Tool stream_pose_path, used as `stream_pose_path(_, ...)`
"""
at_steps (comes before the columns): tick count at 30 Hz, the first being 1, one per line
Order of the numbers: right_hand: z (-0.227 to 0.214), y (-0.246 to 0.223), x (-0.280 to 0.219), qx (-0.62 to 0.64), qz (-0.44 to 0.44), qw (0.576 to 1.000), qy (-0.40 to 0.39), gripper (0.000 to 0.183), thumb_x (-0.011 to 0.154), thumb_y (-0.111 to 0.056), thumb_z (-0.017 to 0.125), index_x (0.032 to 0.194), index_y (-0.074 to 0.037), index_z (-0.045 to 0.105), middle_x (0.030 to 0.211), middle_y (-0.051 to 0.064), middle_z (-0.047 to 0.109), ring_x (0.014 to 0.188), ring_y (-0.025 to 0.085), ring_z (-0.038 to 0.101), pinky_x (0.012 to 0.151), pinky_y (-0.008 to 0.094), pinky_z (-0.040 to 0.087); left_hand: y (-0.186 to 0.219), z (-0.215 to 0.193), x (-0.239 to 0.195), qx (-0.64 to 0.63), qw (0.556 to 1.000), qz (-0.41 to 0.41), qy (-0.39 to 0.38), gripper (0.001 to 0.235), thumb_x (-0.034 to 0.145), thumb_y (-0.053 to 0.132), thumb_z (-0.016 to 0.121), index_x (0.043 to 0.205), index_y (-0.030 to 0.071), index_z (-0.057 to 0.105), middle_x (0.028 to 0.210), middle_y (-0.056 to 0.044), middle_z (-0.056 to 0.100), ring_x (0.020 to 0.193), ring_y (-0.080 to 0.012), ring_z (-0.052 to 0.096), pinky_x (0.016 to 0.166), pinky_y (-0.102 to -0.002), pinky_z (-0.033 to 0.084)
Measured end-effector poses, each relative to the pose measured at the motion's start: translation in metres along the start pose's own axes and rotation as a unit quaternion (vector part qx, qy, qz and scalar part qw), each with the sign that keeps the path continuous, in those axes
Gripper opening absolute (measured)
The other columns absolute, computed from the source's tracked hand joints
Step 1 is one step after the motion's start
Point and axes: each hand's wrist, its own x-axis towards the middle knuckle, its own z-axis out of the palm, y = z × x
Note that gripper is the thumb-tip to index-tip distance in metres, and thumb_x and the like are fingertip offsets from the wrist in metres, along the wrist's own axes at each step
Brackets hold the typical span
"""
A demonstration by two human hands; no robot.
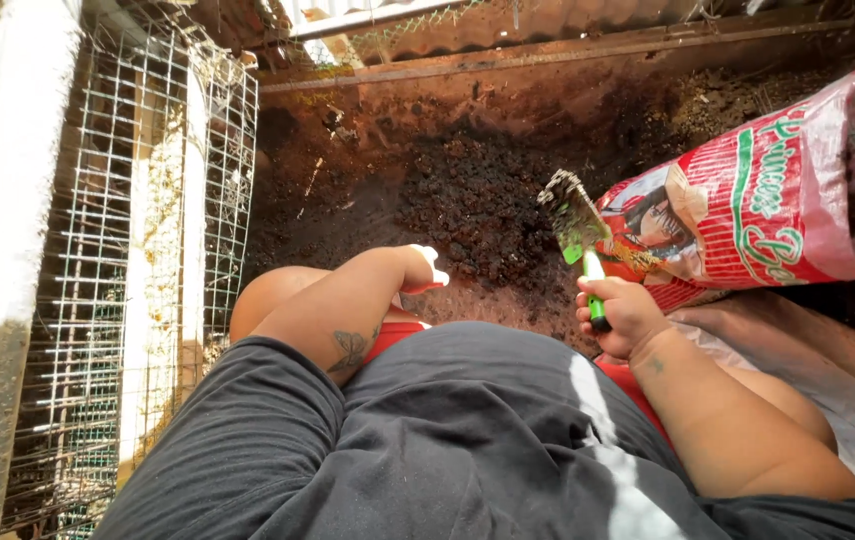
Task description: Mixing and turning over soil on the ground using a small hand trowel inside a chicken coop.
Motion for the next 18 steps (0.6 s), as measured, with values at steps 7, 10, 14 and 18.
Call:
stream_pose_path(7, -0.013, 0.017, 0.057, -0.088, 0.04, 0.995, 0.026, 0.02, 0.098, -0.017, 0.063, 0.112, -0.014, 0.05, 0.076, 0.006, 0.056, 0.055, 0.017, 0.055, 0.046, 0.029, 0.048, -0.013, 0.008, 0.028, -0.12, 0.992, -0.031, -0.011, 0.075, 0.096, 0.045, 0.049, 0.157, 0.003, 0.037, 0.158, -0.018, 0.047, 0.145, -0.0318, 0.05, 0.123, -0.044, 0.037)
stream_pose_path(10, -0.018, 0.022, 0.077, -0.103, 0.04, 0.994, 0.027, 0.02, 0.097, -0.019, 0.066, 0.11, -0.014, 0.052, 0.075, 0.006, 0.058, 0.055, 0.018, 0.056, 0.045, 0.03, 0.049, -0.015, 0.01, 0.041, -0.227, 0.969, -0.076, 0.058, 0.084, 0.096, 0.059, 0.05, 0.16, 0.007, 0.033, 0.16, -0.014, 0.046, 0.144, -0.0289, 0.05, 0.123, -0.043, 0.038)
stream_pose_path(14, -0.02, 0.02, 0.081, -0.118, 0.033, 0.992, 0.023, 0.021, 0.094, -0.02, 0.071, 0.107, -0.012, 0.057, 0.073, 0.008, 0.059, 0.054, 0.02, 0.058, 0.043, 0.032, 0.052, -0.005, 0.009, 0.061, -0.579, 0.77, -0.114, 0.244, 0.099, 0.083, 0.064, 0.074, 0.16, 0.018, 0.033, 0.148, -0.005, 0.061, 0.137, -0.0214, 0.057, 0.113, -0.038, 0.049)
stream_pose_path(18, -0.019, 0.017, 0.081, -0.128, 0.046, 0.99, 0.024, 0.022, 0.093, -0.02, 0.073, 0.106, -0.011, 0.058, 0.074, 0.007, 0.06, 0.055, 0.018, 0.059, 0.045, 0.032, 0.053, 0.043, -0.038, -0.029, -0.827, 0.525, -0.073, 0.186, 0.092, 0.1, 0.044, 0.062, 0.166, 0.01, 0.009, 0.165, -0.023, 0.033, 0.145, -0.0428, 0.045, 0.116, -0.06, 0.041)
